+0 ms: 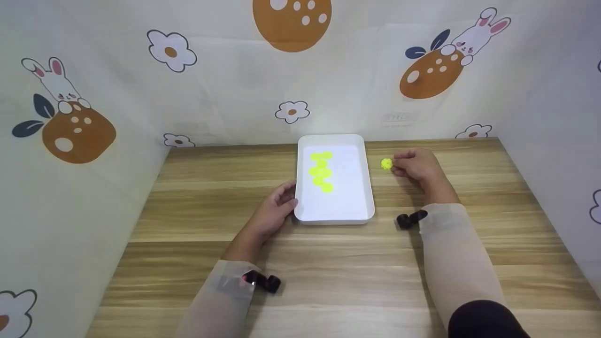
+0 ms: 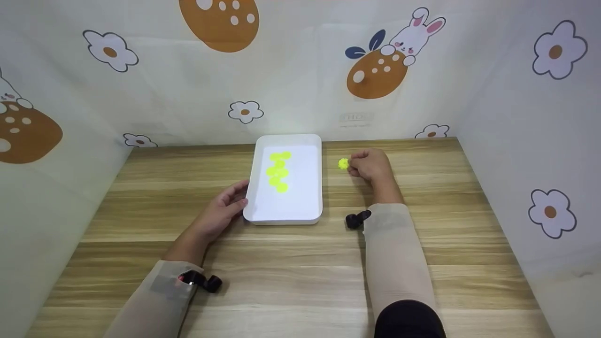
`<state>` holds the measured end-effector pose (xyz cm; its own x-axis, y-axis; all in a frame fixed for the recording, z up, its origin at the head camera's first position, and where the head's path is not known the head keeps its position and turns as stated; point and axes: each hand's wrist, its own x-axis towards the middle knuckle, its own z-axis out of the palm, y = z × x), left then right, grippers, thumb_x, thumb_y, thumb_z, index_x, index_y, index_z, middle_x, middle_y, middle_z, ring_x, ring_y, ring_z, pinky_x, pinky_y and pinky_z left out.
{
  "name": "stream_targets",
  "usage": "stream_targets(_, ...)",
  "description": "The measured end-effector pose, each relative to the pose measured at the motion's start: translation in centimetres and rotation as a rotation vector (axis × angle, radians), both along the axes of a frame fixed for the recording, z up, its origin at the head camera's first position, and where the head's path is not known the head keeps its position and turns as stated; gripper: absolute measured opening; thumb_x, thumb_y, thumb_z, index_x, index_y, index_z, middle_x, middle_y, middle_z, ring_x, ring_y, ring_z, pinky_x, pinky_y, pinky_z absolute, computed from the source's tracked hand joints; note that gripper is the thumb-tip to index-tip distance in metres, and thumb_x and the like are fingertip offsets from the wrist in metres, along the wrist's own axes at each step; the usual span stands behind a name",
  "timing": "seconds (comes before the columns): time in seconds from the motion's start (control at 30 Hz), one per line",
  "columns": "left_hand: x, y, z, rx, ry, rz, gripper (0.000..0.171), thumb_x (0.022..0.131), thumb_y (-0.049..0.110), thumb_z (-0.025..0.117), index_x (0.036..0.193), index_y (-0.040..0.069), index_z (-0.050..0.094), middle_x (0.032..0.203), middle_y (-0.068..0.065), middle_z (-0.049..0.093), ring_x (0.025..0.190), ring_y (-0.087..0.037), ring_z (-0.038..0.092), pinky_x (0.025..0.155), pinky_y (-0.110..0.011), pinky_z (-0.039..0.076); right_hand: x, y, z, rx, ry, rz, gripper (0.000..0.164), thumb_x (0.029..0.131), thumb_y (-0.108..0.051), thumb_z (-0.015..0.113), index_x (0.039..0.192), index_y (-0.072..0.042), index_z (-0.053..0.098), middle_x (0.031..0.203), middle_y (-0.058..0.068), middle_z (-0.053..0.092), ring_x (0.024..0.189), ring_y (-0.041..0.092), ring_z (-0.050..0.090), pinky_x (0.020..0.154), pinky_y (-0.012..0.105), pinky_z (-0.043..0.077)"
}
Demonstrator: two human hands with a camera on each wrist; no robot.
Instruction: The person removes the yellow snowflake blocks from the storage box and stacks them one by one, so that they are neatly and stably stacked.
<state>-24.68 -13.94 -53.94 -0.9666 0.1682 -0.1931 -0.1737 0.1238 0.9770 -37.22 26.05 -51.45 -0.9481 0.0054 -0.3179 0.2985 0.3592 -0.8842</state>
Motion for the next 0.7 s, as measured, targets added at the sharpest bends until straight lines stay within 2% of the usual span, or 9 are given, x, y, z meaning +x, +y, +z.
stream_targets(0.2, 0.0, 0.0, 0.0, 0.018, 0.01, -0.008, 0.058, 0.108, 0.01, 0.061, 0.163, 0.012, 0.043, 0.168, -0.011, 0.046, 0.155, -0.028, 0.047, 0.129, -0.045, 0.041, 0.1, 0.1, 0.0, -0.004, -0.013, -0.004, 0.042, 0.104, -0.013, 0.069, 0.139, 0.007, 0.063, 0.107, 0.006, 0.075, 0.084, 0.006, 0.076, 0.084, 0.022, 0.066)
stream_targets(0.4, -0.1, 0.0, -0.1, 0.017, 0.014, -0.009, 0.058, 0.108, 0.009, 0.06, 0.163, 0.011, 0.042, 0.168, -0.012, 0.047, 0.155, -0.029, 0.047, 0.129, -0.045, 0.041, 0.1, 0.0, 0.3, -0.046, -0.011, -0.061, 0.04, 0.104, -0.015, 0.069, 0.139, 0.004, 0.065, 0.102, 0.004, 0.076, 0.084, 0.008, 0.076, 0.082, 0.024, 0.067)
stream_targets(0.57, -0.2, 0.1, -0.2, 0.025, 0.024, -0.01, 0.059, 0.108, 0.007, 0.059, 0.164, 0.008, 0.041, 0.168, -0.015, 0.046, 0.155, -0.032, 0.046, 0.129, -0.046, 0.041, 0.3, -0.3, 1.2, -0.117, -0.017, -0.098, 0.042, 0.104, -0.018, 0.068, 0.142, -0.001, 0.063, 0.117, 0.008, 0.072, 0.09, 0.014, 0.073, 0.084, 0.03, 0.067)
stream_targets(0.7, -0.1, 0.0, -0.1, 0.017, 0.018, -0.003, 0.059, 0.108, 0.008, 0.06, 0.164, 0.009, 0.042, 0.168, -0.014, 0.046, 0.155, -0.031, 0.046, 0.129, -0.046, 0.041, 0.6, -0.9, 2.3, -0.149, -0.034, -0.072, 0.043, 0.105, -0.026, 0.069, 0.143, -0.007, 0.062, 0.126, 0.011, 0.068, 0.097, 0.019, 0.069, 0.094, 0.037, 0.064)
